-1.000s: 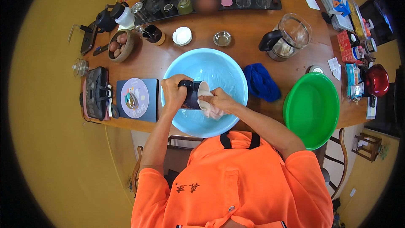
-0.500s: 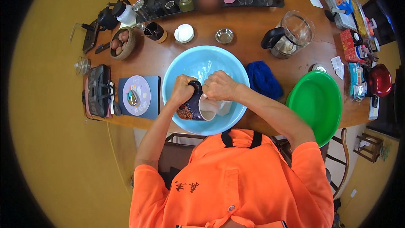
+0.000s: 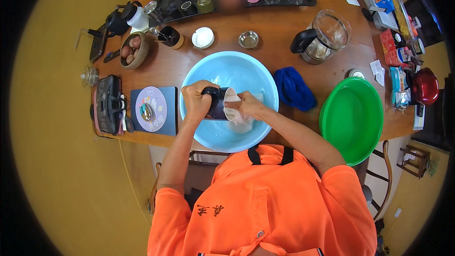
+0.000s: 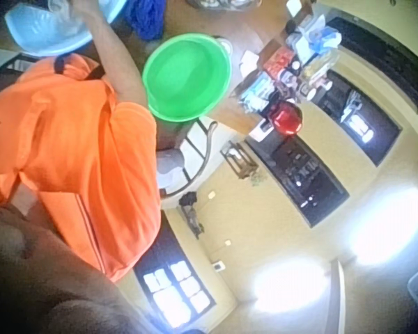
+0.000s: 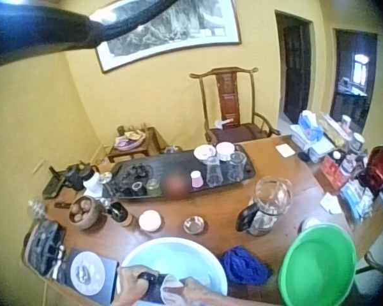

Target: The person cleans a patterned mug and a small metal bowl using a white cloth and water from a blue basin. They wipe the interior and exterior of the mug and the bowl, then place the cleaned items on the table.

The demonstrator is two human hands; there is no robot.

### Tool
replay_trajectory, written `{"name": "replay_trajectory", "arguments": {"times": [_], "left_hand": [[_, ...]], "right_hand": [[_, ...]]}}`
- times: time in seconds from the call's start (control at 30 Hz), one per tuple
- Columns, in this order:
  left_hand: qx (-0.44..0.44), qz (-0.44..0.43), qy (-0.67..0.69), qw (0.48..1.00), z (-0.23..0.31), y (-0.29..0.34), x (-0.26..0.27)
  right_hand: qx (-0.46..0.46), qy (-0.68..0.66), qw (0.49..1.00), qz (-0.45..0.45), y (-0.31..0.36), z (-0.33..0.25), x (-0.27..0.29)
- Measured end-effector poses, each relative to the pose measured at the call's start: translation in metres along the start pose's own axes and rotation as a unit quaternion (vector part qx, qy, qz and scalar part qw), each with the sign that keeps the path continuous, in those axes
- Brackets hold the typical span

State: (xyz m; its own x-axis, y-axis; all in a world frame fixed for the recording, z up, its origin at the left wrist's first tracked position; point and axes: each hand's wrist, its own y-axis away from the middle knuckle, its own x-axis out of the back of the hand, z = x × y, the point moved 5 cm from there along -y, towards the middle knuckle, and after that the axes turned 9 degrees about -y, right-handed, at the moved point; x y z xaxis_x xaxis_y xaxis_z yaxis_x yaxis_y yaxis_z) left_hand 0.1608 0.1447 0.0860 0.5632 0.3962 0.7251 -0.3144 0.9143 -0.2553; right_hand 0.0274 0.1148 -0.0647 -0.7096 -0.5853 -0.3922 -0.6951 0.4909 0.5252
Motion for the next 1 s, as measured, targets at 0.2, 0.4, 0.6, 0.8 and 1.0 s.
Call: {"name": "replay_trajectory", "arguments": {"times": [0.2,0.4,0.6,0.8,1.0], "left_hand": [[-0.128,0.123,-0.070,0.982,0.019,-0.006,0.005],[-0.067,0.108,0.005,0.992,0.012,-0.014,-0.002],[0.065,-0.123,0.056,0.989,-0.039,-0.015,-0.025],[0.271,-0.266,0.071,0.923,-0.054,0.001,-0.044],[0.103,-0.354,0.120,0.922,-0.034,0.010,-0.053]], "right_hand": [[-0.130,-0.250,0.957,-0.067,0.025,0.002,-0.029],[0.079,0.074,0.994,0.020,0.001,-0.019,0.014],[0.253,0.575,0.777,0.029,0.008,-0.086,-0.002],[0.517,0.595,0.614,-0.051,0.040,-0.115,-0.047],[0.546,0.609,0.567,-0.097,0.053,-0.118,-0.074]]}}
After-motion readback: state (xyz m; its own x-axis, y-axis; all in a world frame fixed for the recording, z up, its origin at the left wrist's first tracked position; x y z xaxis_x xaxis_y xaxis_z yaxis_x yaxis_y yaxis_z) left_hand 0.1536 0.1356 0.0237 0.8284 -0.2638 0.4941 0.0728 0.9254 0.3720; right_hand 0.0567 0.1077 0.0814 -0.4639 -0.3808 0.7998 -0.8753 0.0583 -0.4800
